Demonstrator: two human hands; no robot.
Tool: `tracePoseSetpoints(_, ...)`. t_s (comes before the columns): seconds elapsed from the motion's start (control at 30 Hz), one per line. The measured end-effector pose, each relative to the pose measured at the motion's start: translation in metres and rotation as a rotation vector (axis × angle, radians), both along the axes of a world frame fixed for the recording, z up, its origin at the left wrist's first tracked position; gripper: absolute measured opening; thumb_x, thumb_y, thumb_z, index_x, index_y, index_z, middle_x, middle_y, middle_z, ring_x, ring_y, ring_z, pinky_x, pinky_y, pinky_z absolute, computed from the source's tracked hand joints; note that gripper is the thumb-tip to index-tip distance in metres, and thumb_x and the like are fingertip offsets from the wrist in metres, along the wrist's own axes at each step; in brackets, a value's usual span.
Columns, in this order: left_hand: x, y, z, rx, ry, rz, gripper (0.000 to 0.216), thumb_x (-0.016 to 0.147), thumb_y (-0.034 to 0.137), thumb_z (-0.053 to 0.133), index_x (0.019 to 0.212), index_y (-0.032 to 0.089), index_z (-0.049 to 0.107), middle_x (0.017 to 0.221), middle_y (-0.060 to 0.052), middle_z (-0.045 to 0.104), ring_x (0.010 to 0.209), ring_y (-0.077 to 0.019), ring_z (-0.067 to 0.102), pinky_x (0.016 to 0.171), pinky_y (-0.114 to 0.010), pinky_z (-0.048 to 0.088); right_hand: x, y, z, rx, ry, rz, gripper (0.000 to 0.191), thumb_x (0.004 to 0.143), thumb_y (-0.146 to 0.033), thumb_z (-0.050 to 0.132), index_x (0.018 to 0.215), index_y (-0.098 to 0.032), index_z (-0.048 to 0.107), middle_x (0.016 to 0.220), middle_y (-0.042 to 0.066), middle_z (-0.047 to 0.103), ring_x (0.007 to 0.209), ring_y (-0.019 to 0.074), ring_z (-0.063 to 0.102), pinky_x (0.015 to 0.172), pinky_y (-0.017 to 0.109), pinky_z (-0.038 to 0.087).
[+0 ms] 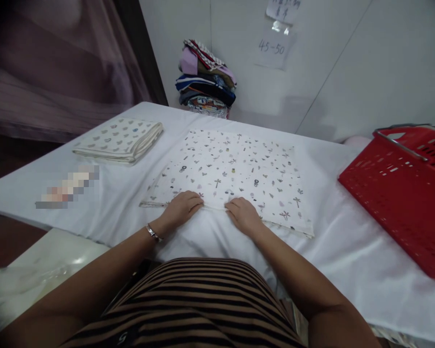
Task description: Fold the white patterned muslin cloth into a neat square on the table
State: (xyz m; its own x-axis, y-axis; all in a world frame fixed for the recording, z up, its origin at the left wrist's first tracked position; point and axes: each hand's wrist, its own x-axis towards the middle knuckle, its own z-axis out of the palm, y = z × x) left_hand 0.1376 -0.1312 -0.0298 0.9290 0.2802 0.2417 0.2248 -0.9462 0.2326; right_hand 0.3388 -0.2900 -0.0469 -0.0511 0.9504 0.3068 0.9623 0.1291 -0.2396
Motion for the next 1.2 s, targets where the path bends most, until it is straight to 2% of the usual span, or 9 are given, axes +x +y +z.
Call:
tracePoseSetpoints(0.13, -0.001, -0.002, 0.000, 0.034, 0.026, -0.007, 0.024, 0.092, 0.026, 0.040, 0.091, 0.017, 0.062, 0.093, -0.006, 0.062, 0.089, -0.0183, 0.051, 0.080, -0.033, 0.040, -0.001, -0.001, 0.002, -0.018, -0.043, 0.031, 0.027, 0.093, -0.030, 0.043, 0.105, -0.016, 0.062, 0.099, 0.011, 0.060, 0.090, 0.0212, 0.050, 0.079, 0.035, 0.042)
tracePoseSetpoints(0.3, -0.003, -0.007, -0.001, 0.057, 0.018, -0.027, 0.023, 0.090, 0.028, 0.045, 0.106, 0.019, 0.058, 0.105, -0.006, 0.059, 0.097, -0.0197, 0.050, 0.083, -0.034, 0.039, -0.001, 0.001, 0.004, -0.040, -0.105, 0.034, 0.025, 0.093, -0.024, 0.042, 0.105, -0.014, 0.062, 0.097, 0.010, 0.060, 0.087, 0.0202, 0.049, 0.077, 0.033, 0.042)
tracePoseSetpoints(0.4, -0.001, -0.007, 0.001, 0.060, 0.067, -0.053, 0.022, 0.089, 0.029, 0.047, 0.105, 0.020, 0.058, 0.106, -0.006, 0.059, 0.096, -0.0200, 0.050, 0.082, -0.034, 0.039, -0.002, 0.001, 0.004, -0.057, -0.168, 0.030, 0.025, 0.093, -0.022, 0.041, 0.107, -0.014, 0.061, 0.097, 0.010, 0.060, 0.087, 0.0205, 0.048, 0.077, 0.033, 0.041)
tracePoseSetpoints(0.5, 0.002, -0.007, 0.007, 0.077, 0.133, -0.061, 0.019, 0.088, 0.021, 0.045, 0.103, 0.019, 0.059, 0.103, -0.005, 0.059, 0.094, -0.0195, 0.050, 0.079, -0.033, 0.038, -0.004, -0.002, 0.005, -0.062, -0.216, 0.053, 0.027, 0.093, -0.018, 0.041, 0.115, -0.016, 0.057, 0.100, 0.009, 0.059, 0.089, 0.0199, 0.048, 0.076, 0.032, 0.039)
tracePoseSetpoints(0.63, 0.005, -0.009, 0.012, 0.131, 0.158, -0.068, 0.025, 0.089, 0.014, 0.040, 0.109, 0.019, 0.055, 0.103, -0.005, 0.058, 0.095, -0.0191, 0.049, 0.079, -0.033, 0.038, -0.009, -0.007, 0.007, -0.042, -0.258, 0.056, 0.034, 0.093, -0.017, 0.041, 0.126, -0.016, 0.048, 0.104, 0.009, 0.057, 0.091, 0.0200, 0.047, 0.076, 0.031, 0.038)
tracePoseSetpoints(0.8, 0.011, -0.012, 0.014, 0.183, 0.199, -0.059, 0.026, 0.088, 0.009, 0.037, 0.106, 0.018, 0.054, 0.099, -0.005, 0.057, 0.090, -0.0190, 0.048, 0.075, -0.032, 0.038, -0.014, -0.006, 0.004, -0.005, -0.303, 0.015, 0.032, 0.091, -0.015, 0.044, 0.123, -0.013, 0.048, 0.102, 0.009, 0.057, 0.086, 0.0197, 0.046, 0.071, 0.031, 0.038)
tracePoseSetpoints(0.93, 0.010, -0.012, 0.010, 0.207, 0.193, -0.038, 0.032, 0.085, 0.004, 0.036, 0.108, 0.017, 0.053, 0.098, -0.005, 0.058, 0.090, -0.0196, 0.048, 0.076, -0.033, 0.038, -0.011, -0.004, 0.005, 0.047, -0.316, 0.016, 0.031, 0.091, -0.011, 0.039, 0.121, -0.013, 0.048, 0.095, 0.007, 0.057, 0.082, 0.0184, 0.046, 0.070, 0.030, 0.038)
tracePoseSetpoints(1.1, 0.006, -0.010, 0.001, 0.196, 0.156, -0.033, 0.033, 0.084, 0.002, 0.037, 0.108, 0.018, 0.054, 0.098, -0.004, 0.059, 0.088, -0.0194, 0.048, 0.077, -0.034, 0.038, -0.013, -0.009, 0.006, 0.024, -0.285, 0.070, 0.030, 0.091, -0.013, 0.043, 0.120, -0.016, 0.048, 0.092, 0.005, 0.056, 0.081, 0.0170, 0.046, 0.070, 0.029, 0.038)
tracePoseSetpoints(1.2, 0.004, -0.010, -0.001, 0.179, 0.143, -0.025, 0.034, 0.082, 0.001, 0.038, 0.106, 0.018, 0.055, 0.096, -0.004, 0.060, 0.089, -0.0193, 0.048, 0.077, -0.034, 0.037, -0.017, -0.011, 0.003, 0.019, -0.281, 0.028, 0.040, 0.084, -0.009, 0.049, 0.124, -0.015, 0.046, 0.096, 0.007, 0.056, 0.082, 0.0181, 0.047, 0.070, 0.030, 0.038)
